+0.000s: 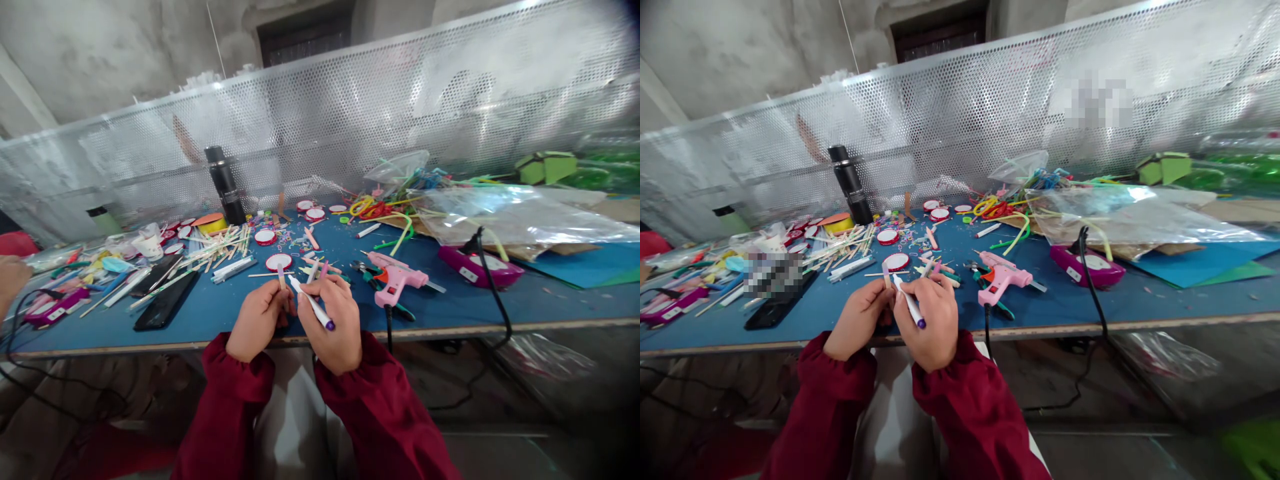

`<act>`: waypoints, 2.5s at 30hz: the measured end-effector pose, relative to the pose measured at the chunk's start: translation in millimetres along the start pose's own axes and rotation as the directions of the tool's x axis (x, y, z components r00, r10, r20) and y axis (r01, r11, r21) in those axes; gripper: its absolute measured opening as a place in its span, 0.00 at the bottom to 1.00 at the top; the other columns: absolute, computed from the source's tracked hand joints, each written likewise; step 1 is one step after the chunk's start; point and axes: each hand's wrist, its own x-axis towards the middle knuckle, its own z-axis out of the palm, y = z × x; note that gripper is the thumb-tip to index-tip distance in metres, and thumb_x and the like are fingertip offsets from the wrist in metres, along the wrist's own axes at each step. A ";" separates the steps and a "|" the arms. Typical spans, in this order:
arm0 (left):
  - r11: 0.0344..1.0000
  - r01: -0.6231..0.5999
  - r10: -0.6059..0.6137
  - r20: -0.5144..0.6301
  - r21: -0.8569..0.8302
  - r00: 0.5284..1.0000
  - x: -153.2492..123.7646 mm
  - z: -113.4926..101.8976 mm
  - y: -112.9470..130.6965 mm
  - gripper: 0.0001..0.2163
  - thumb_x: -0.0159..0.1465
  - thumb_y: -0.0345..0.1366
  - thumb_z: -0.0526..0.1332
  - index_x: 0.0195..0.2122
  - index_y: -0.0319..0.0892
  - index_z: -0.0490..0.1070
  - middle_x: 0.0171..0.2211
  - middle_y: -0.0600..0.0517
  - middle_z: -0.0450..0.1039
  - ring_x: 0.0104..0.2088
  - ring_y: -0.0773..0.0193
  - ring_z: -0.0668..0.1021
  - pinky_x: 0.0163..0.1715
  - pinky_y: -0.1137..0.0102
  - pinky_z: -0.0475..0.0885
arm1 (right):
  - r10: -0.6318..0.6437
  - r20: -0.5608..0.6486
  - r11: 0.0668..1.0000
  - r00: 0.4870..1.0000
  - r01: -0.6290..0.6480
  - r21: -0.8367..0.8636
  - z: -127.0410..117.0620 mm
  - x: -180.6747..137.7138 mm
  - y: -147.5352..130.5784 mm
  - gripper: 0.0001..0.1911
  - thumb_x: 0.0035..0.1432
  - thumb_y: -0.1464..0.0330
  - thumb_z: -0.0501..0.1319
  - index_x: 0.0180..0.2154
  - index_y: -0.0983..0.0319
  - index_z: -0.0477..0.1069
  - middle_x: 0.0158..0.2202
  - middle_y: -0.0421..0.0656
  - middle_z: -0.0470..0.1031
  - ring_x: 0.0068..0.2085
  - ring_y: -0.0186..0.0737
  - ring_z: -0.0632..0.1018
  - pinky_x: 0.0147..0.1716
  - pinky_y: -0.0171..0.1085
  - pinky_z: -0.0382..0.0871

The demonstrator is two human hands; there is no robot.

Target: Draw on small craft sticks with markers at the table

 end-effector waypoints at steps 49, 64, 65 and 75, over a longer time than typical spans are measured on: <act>0.999 -0.037 0.036 0.044 0.027 0.998 -1.5 -1.6 2.5 0.17 0.74 0.45 0.52 0.31 0.42 0.68 0.23 0.57 0.68 0.22 0.69 0.69 0.25 0.73 0.61 | -0.015 0.003 1.000 1.000 0.015 0.021 0.3 0.7 0.2 0.05 0.64 0.72 0.60 0.38 0.56 0.71 0.34 0.38 0.81 0.36 0.40 0.80 0.54 0.47 0.66; 0.999 -0.029 0.028 0.030 0.030 0.999 -1.3 -0.2 -1.0 0.17 0.74 0.47 0.52 0.33 0.42 0.67 0.23 0.57 0.66 0.23 0.68 0.69 0.26 0.72 0.63 | -0.022 0.021 1.000 1.000 0.021 0.012 0.2 -1.5 0.1 0.04 0.63 0.72 0.60 0.37 0.57 0.71 0.32 0.37 0.80 0.35 0.39 0.80 0.54 0.48 0.66; 0.999 -0.031 0.030 0.027 0.038 0.999 -1.4 -0.1 -0.9 0.17 0.74 0.47 0.51 0.32 0.42 0.67 0.22 0.57 0.65 0.23 0.68 0.69 0.26 0.72 0.63 | -0.024 0.022 1.000 0.999 0.024 0.013 0.2 -1.4 0.0 0.04 0.64 0.72 0.60 0.38 0.57 0.70 0.33 0.37 0.80 0.36 0.39 0.80 0.54 0.48 0.66; 0.998 -0.027 0.027 0.013 0.052 1.000 -1.7 0.3 0.1 0.18 0.74 0.48 0.52 0.31 0.42 0.67 0.22 0.57 0.66 0.23 0.67 0.69 0.26 0.72 0.63 | -0.026 0.033 1.000 0.999 0.026 0.008 0.0 -1.5 0.0 0.05 0.64 0.72 0.59 0.37 0.56 0.70 0.32 0.38 0.80 0.36 0.40 0.80 0.54 0.48 0.66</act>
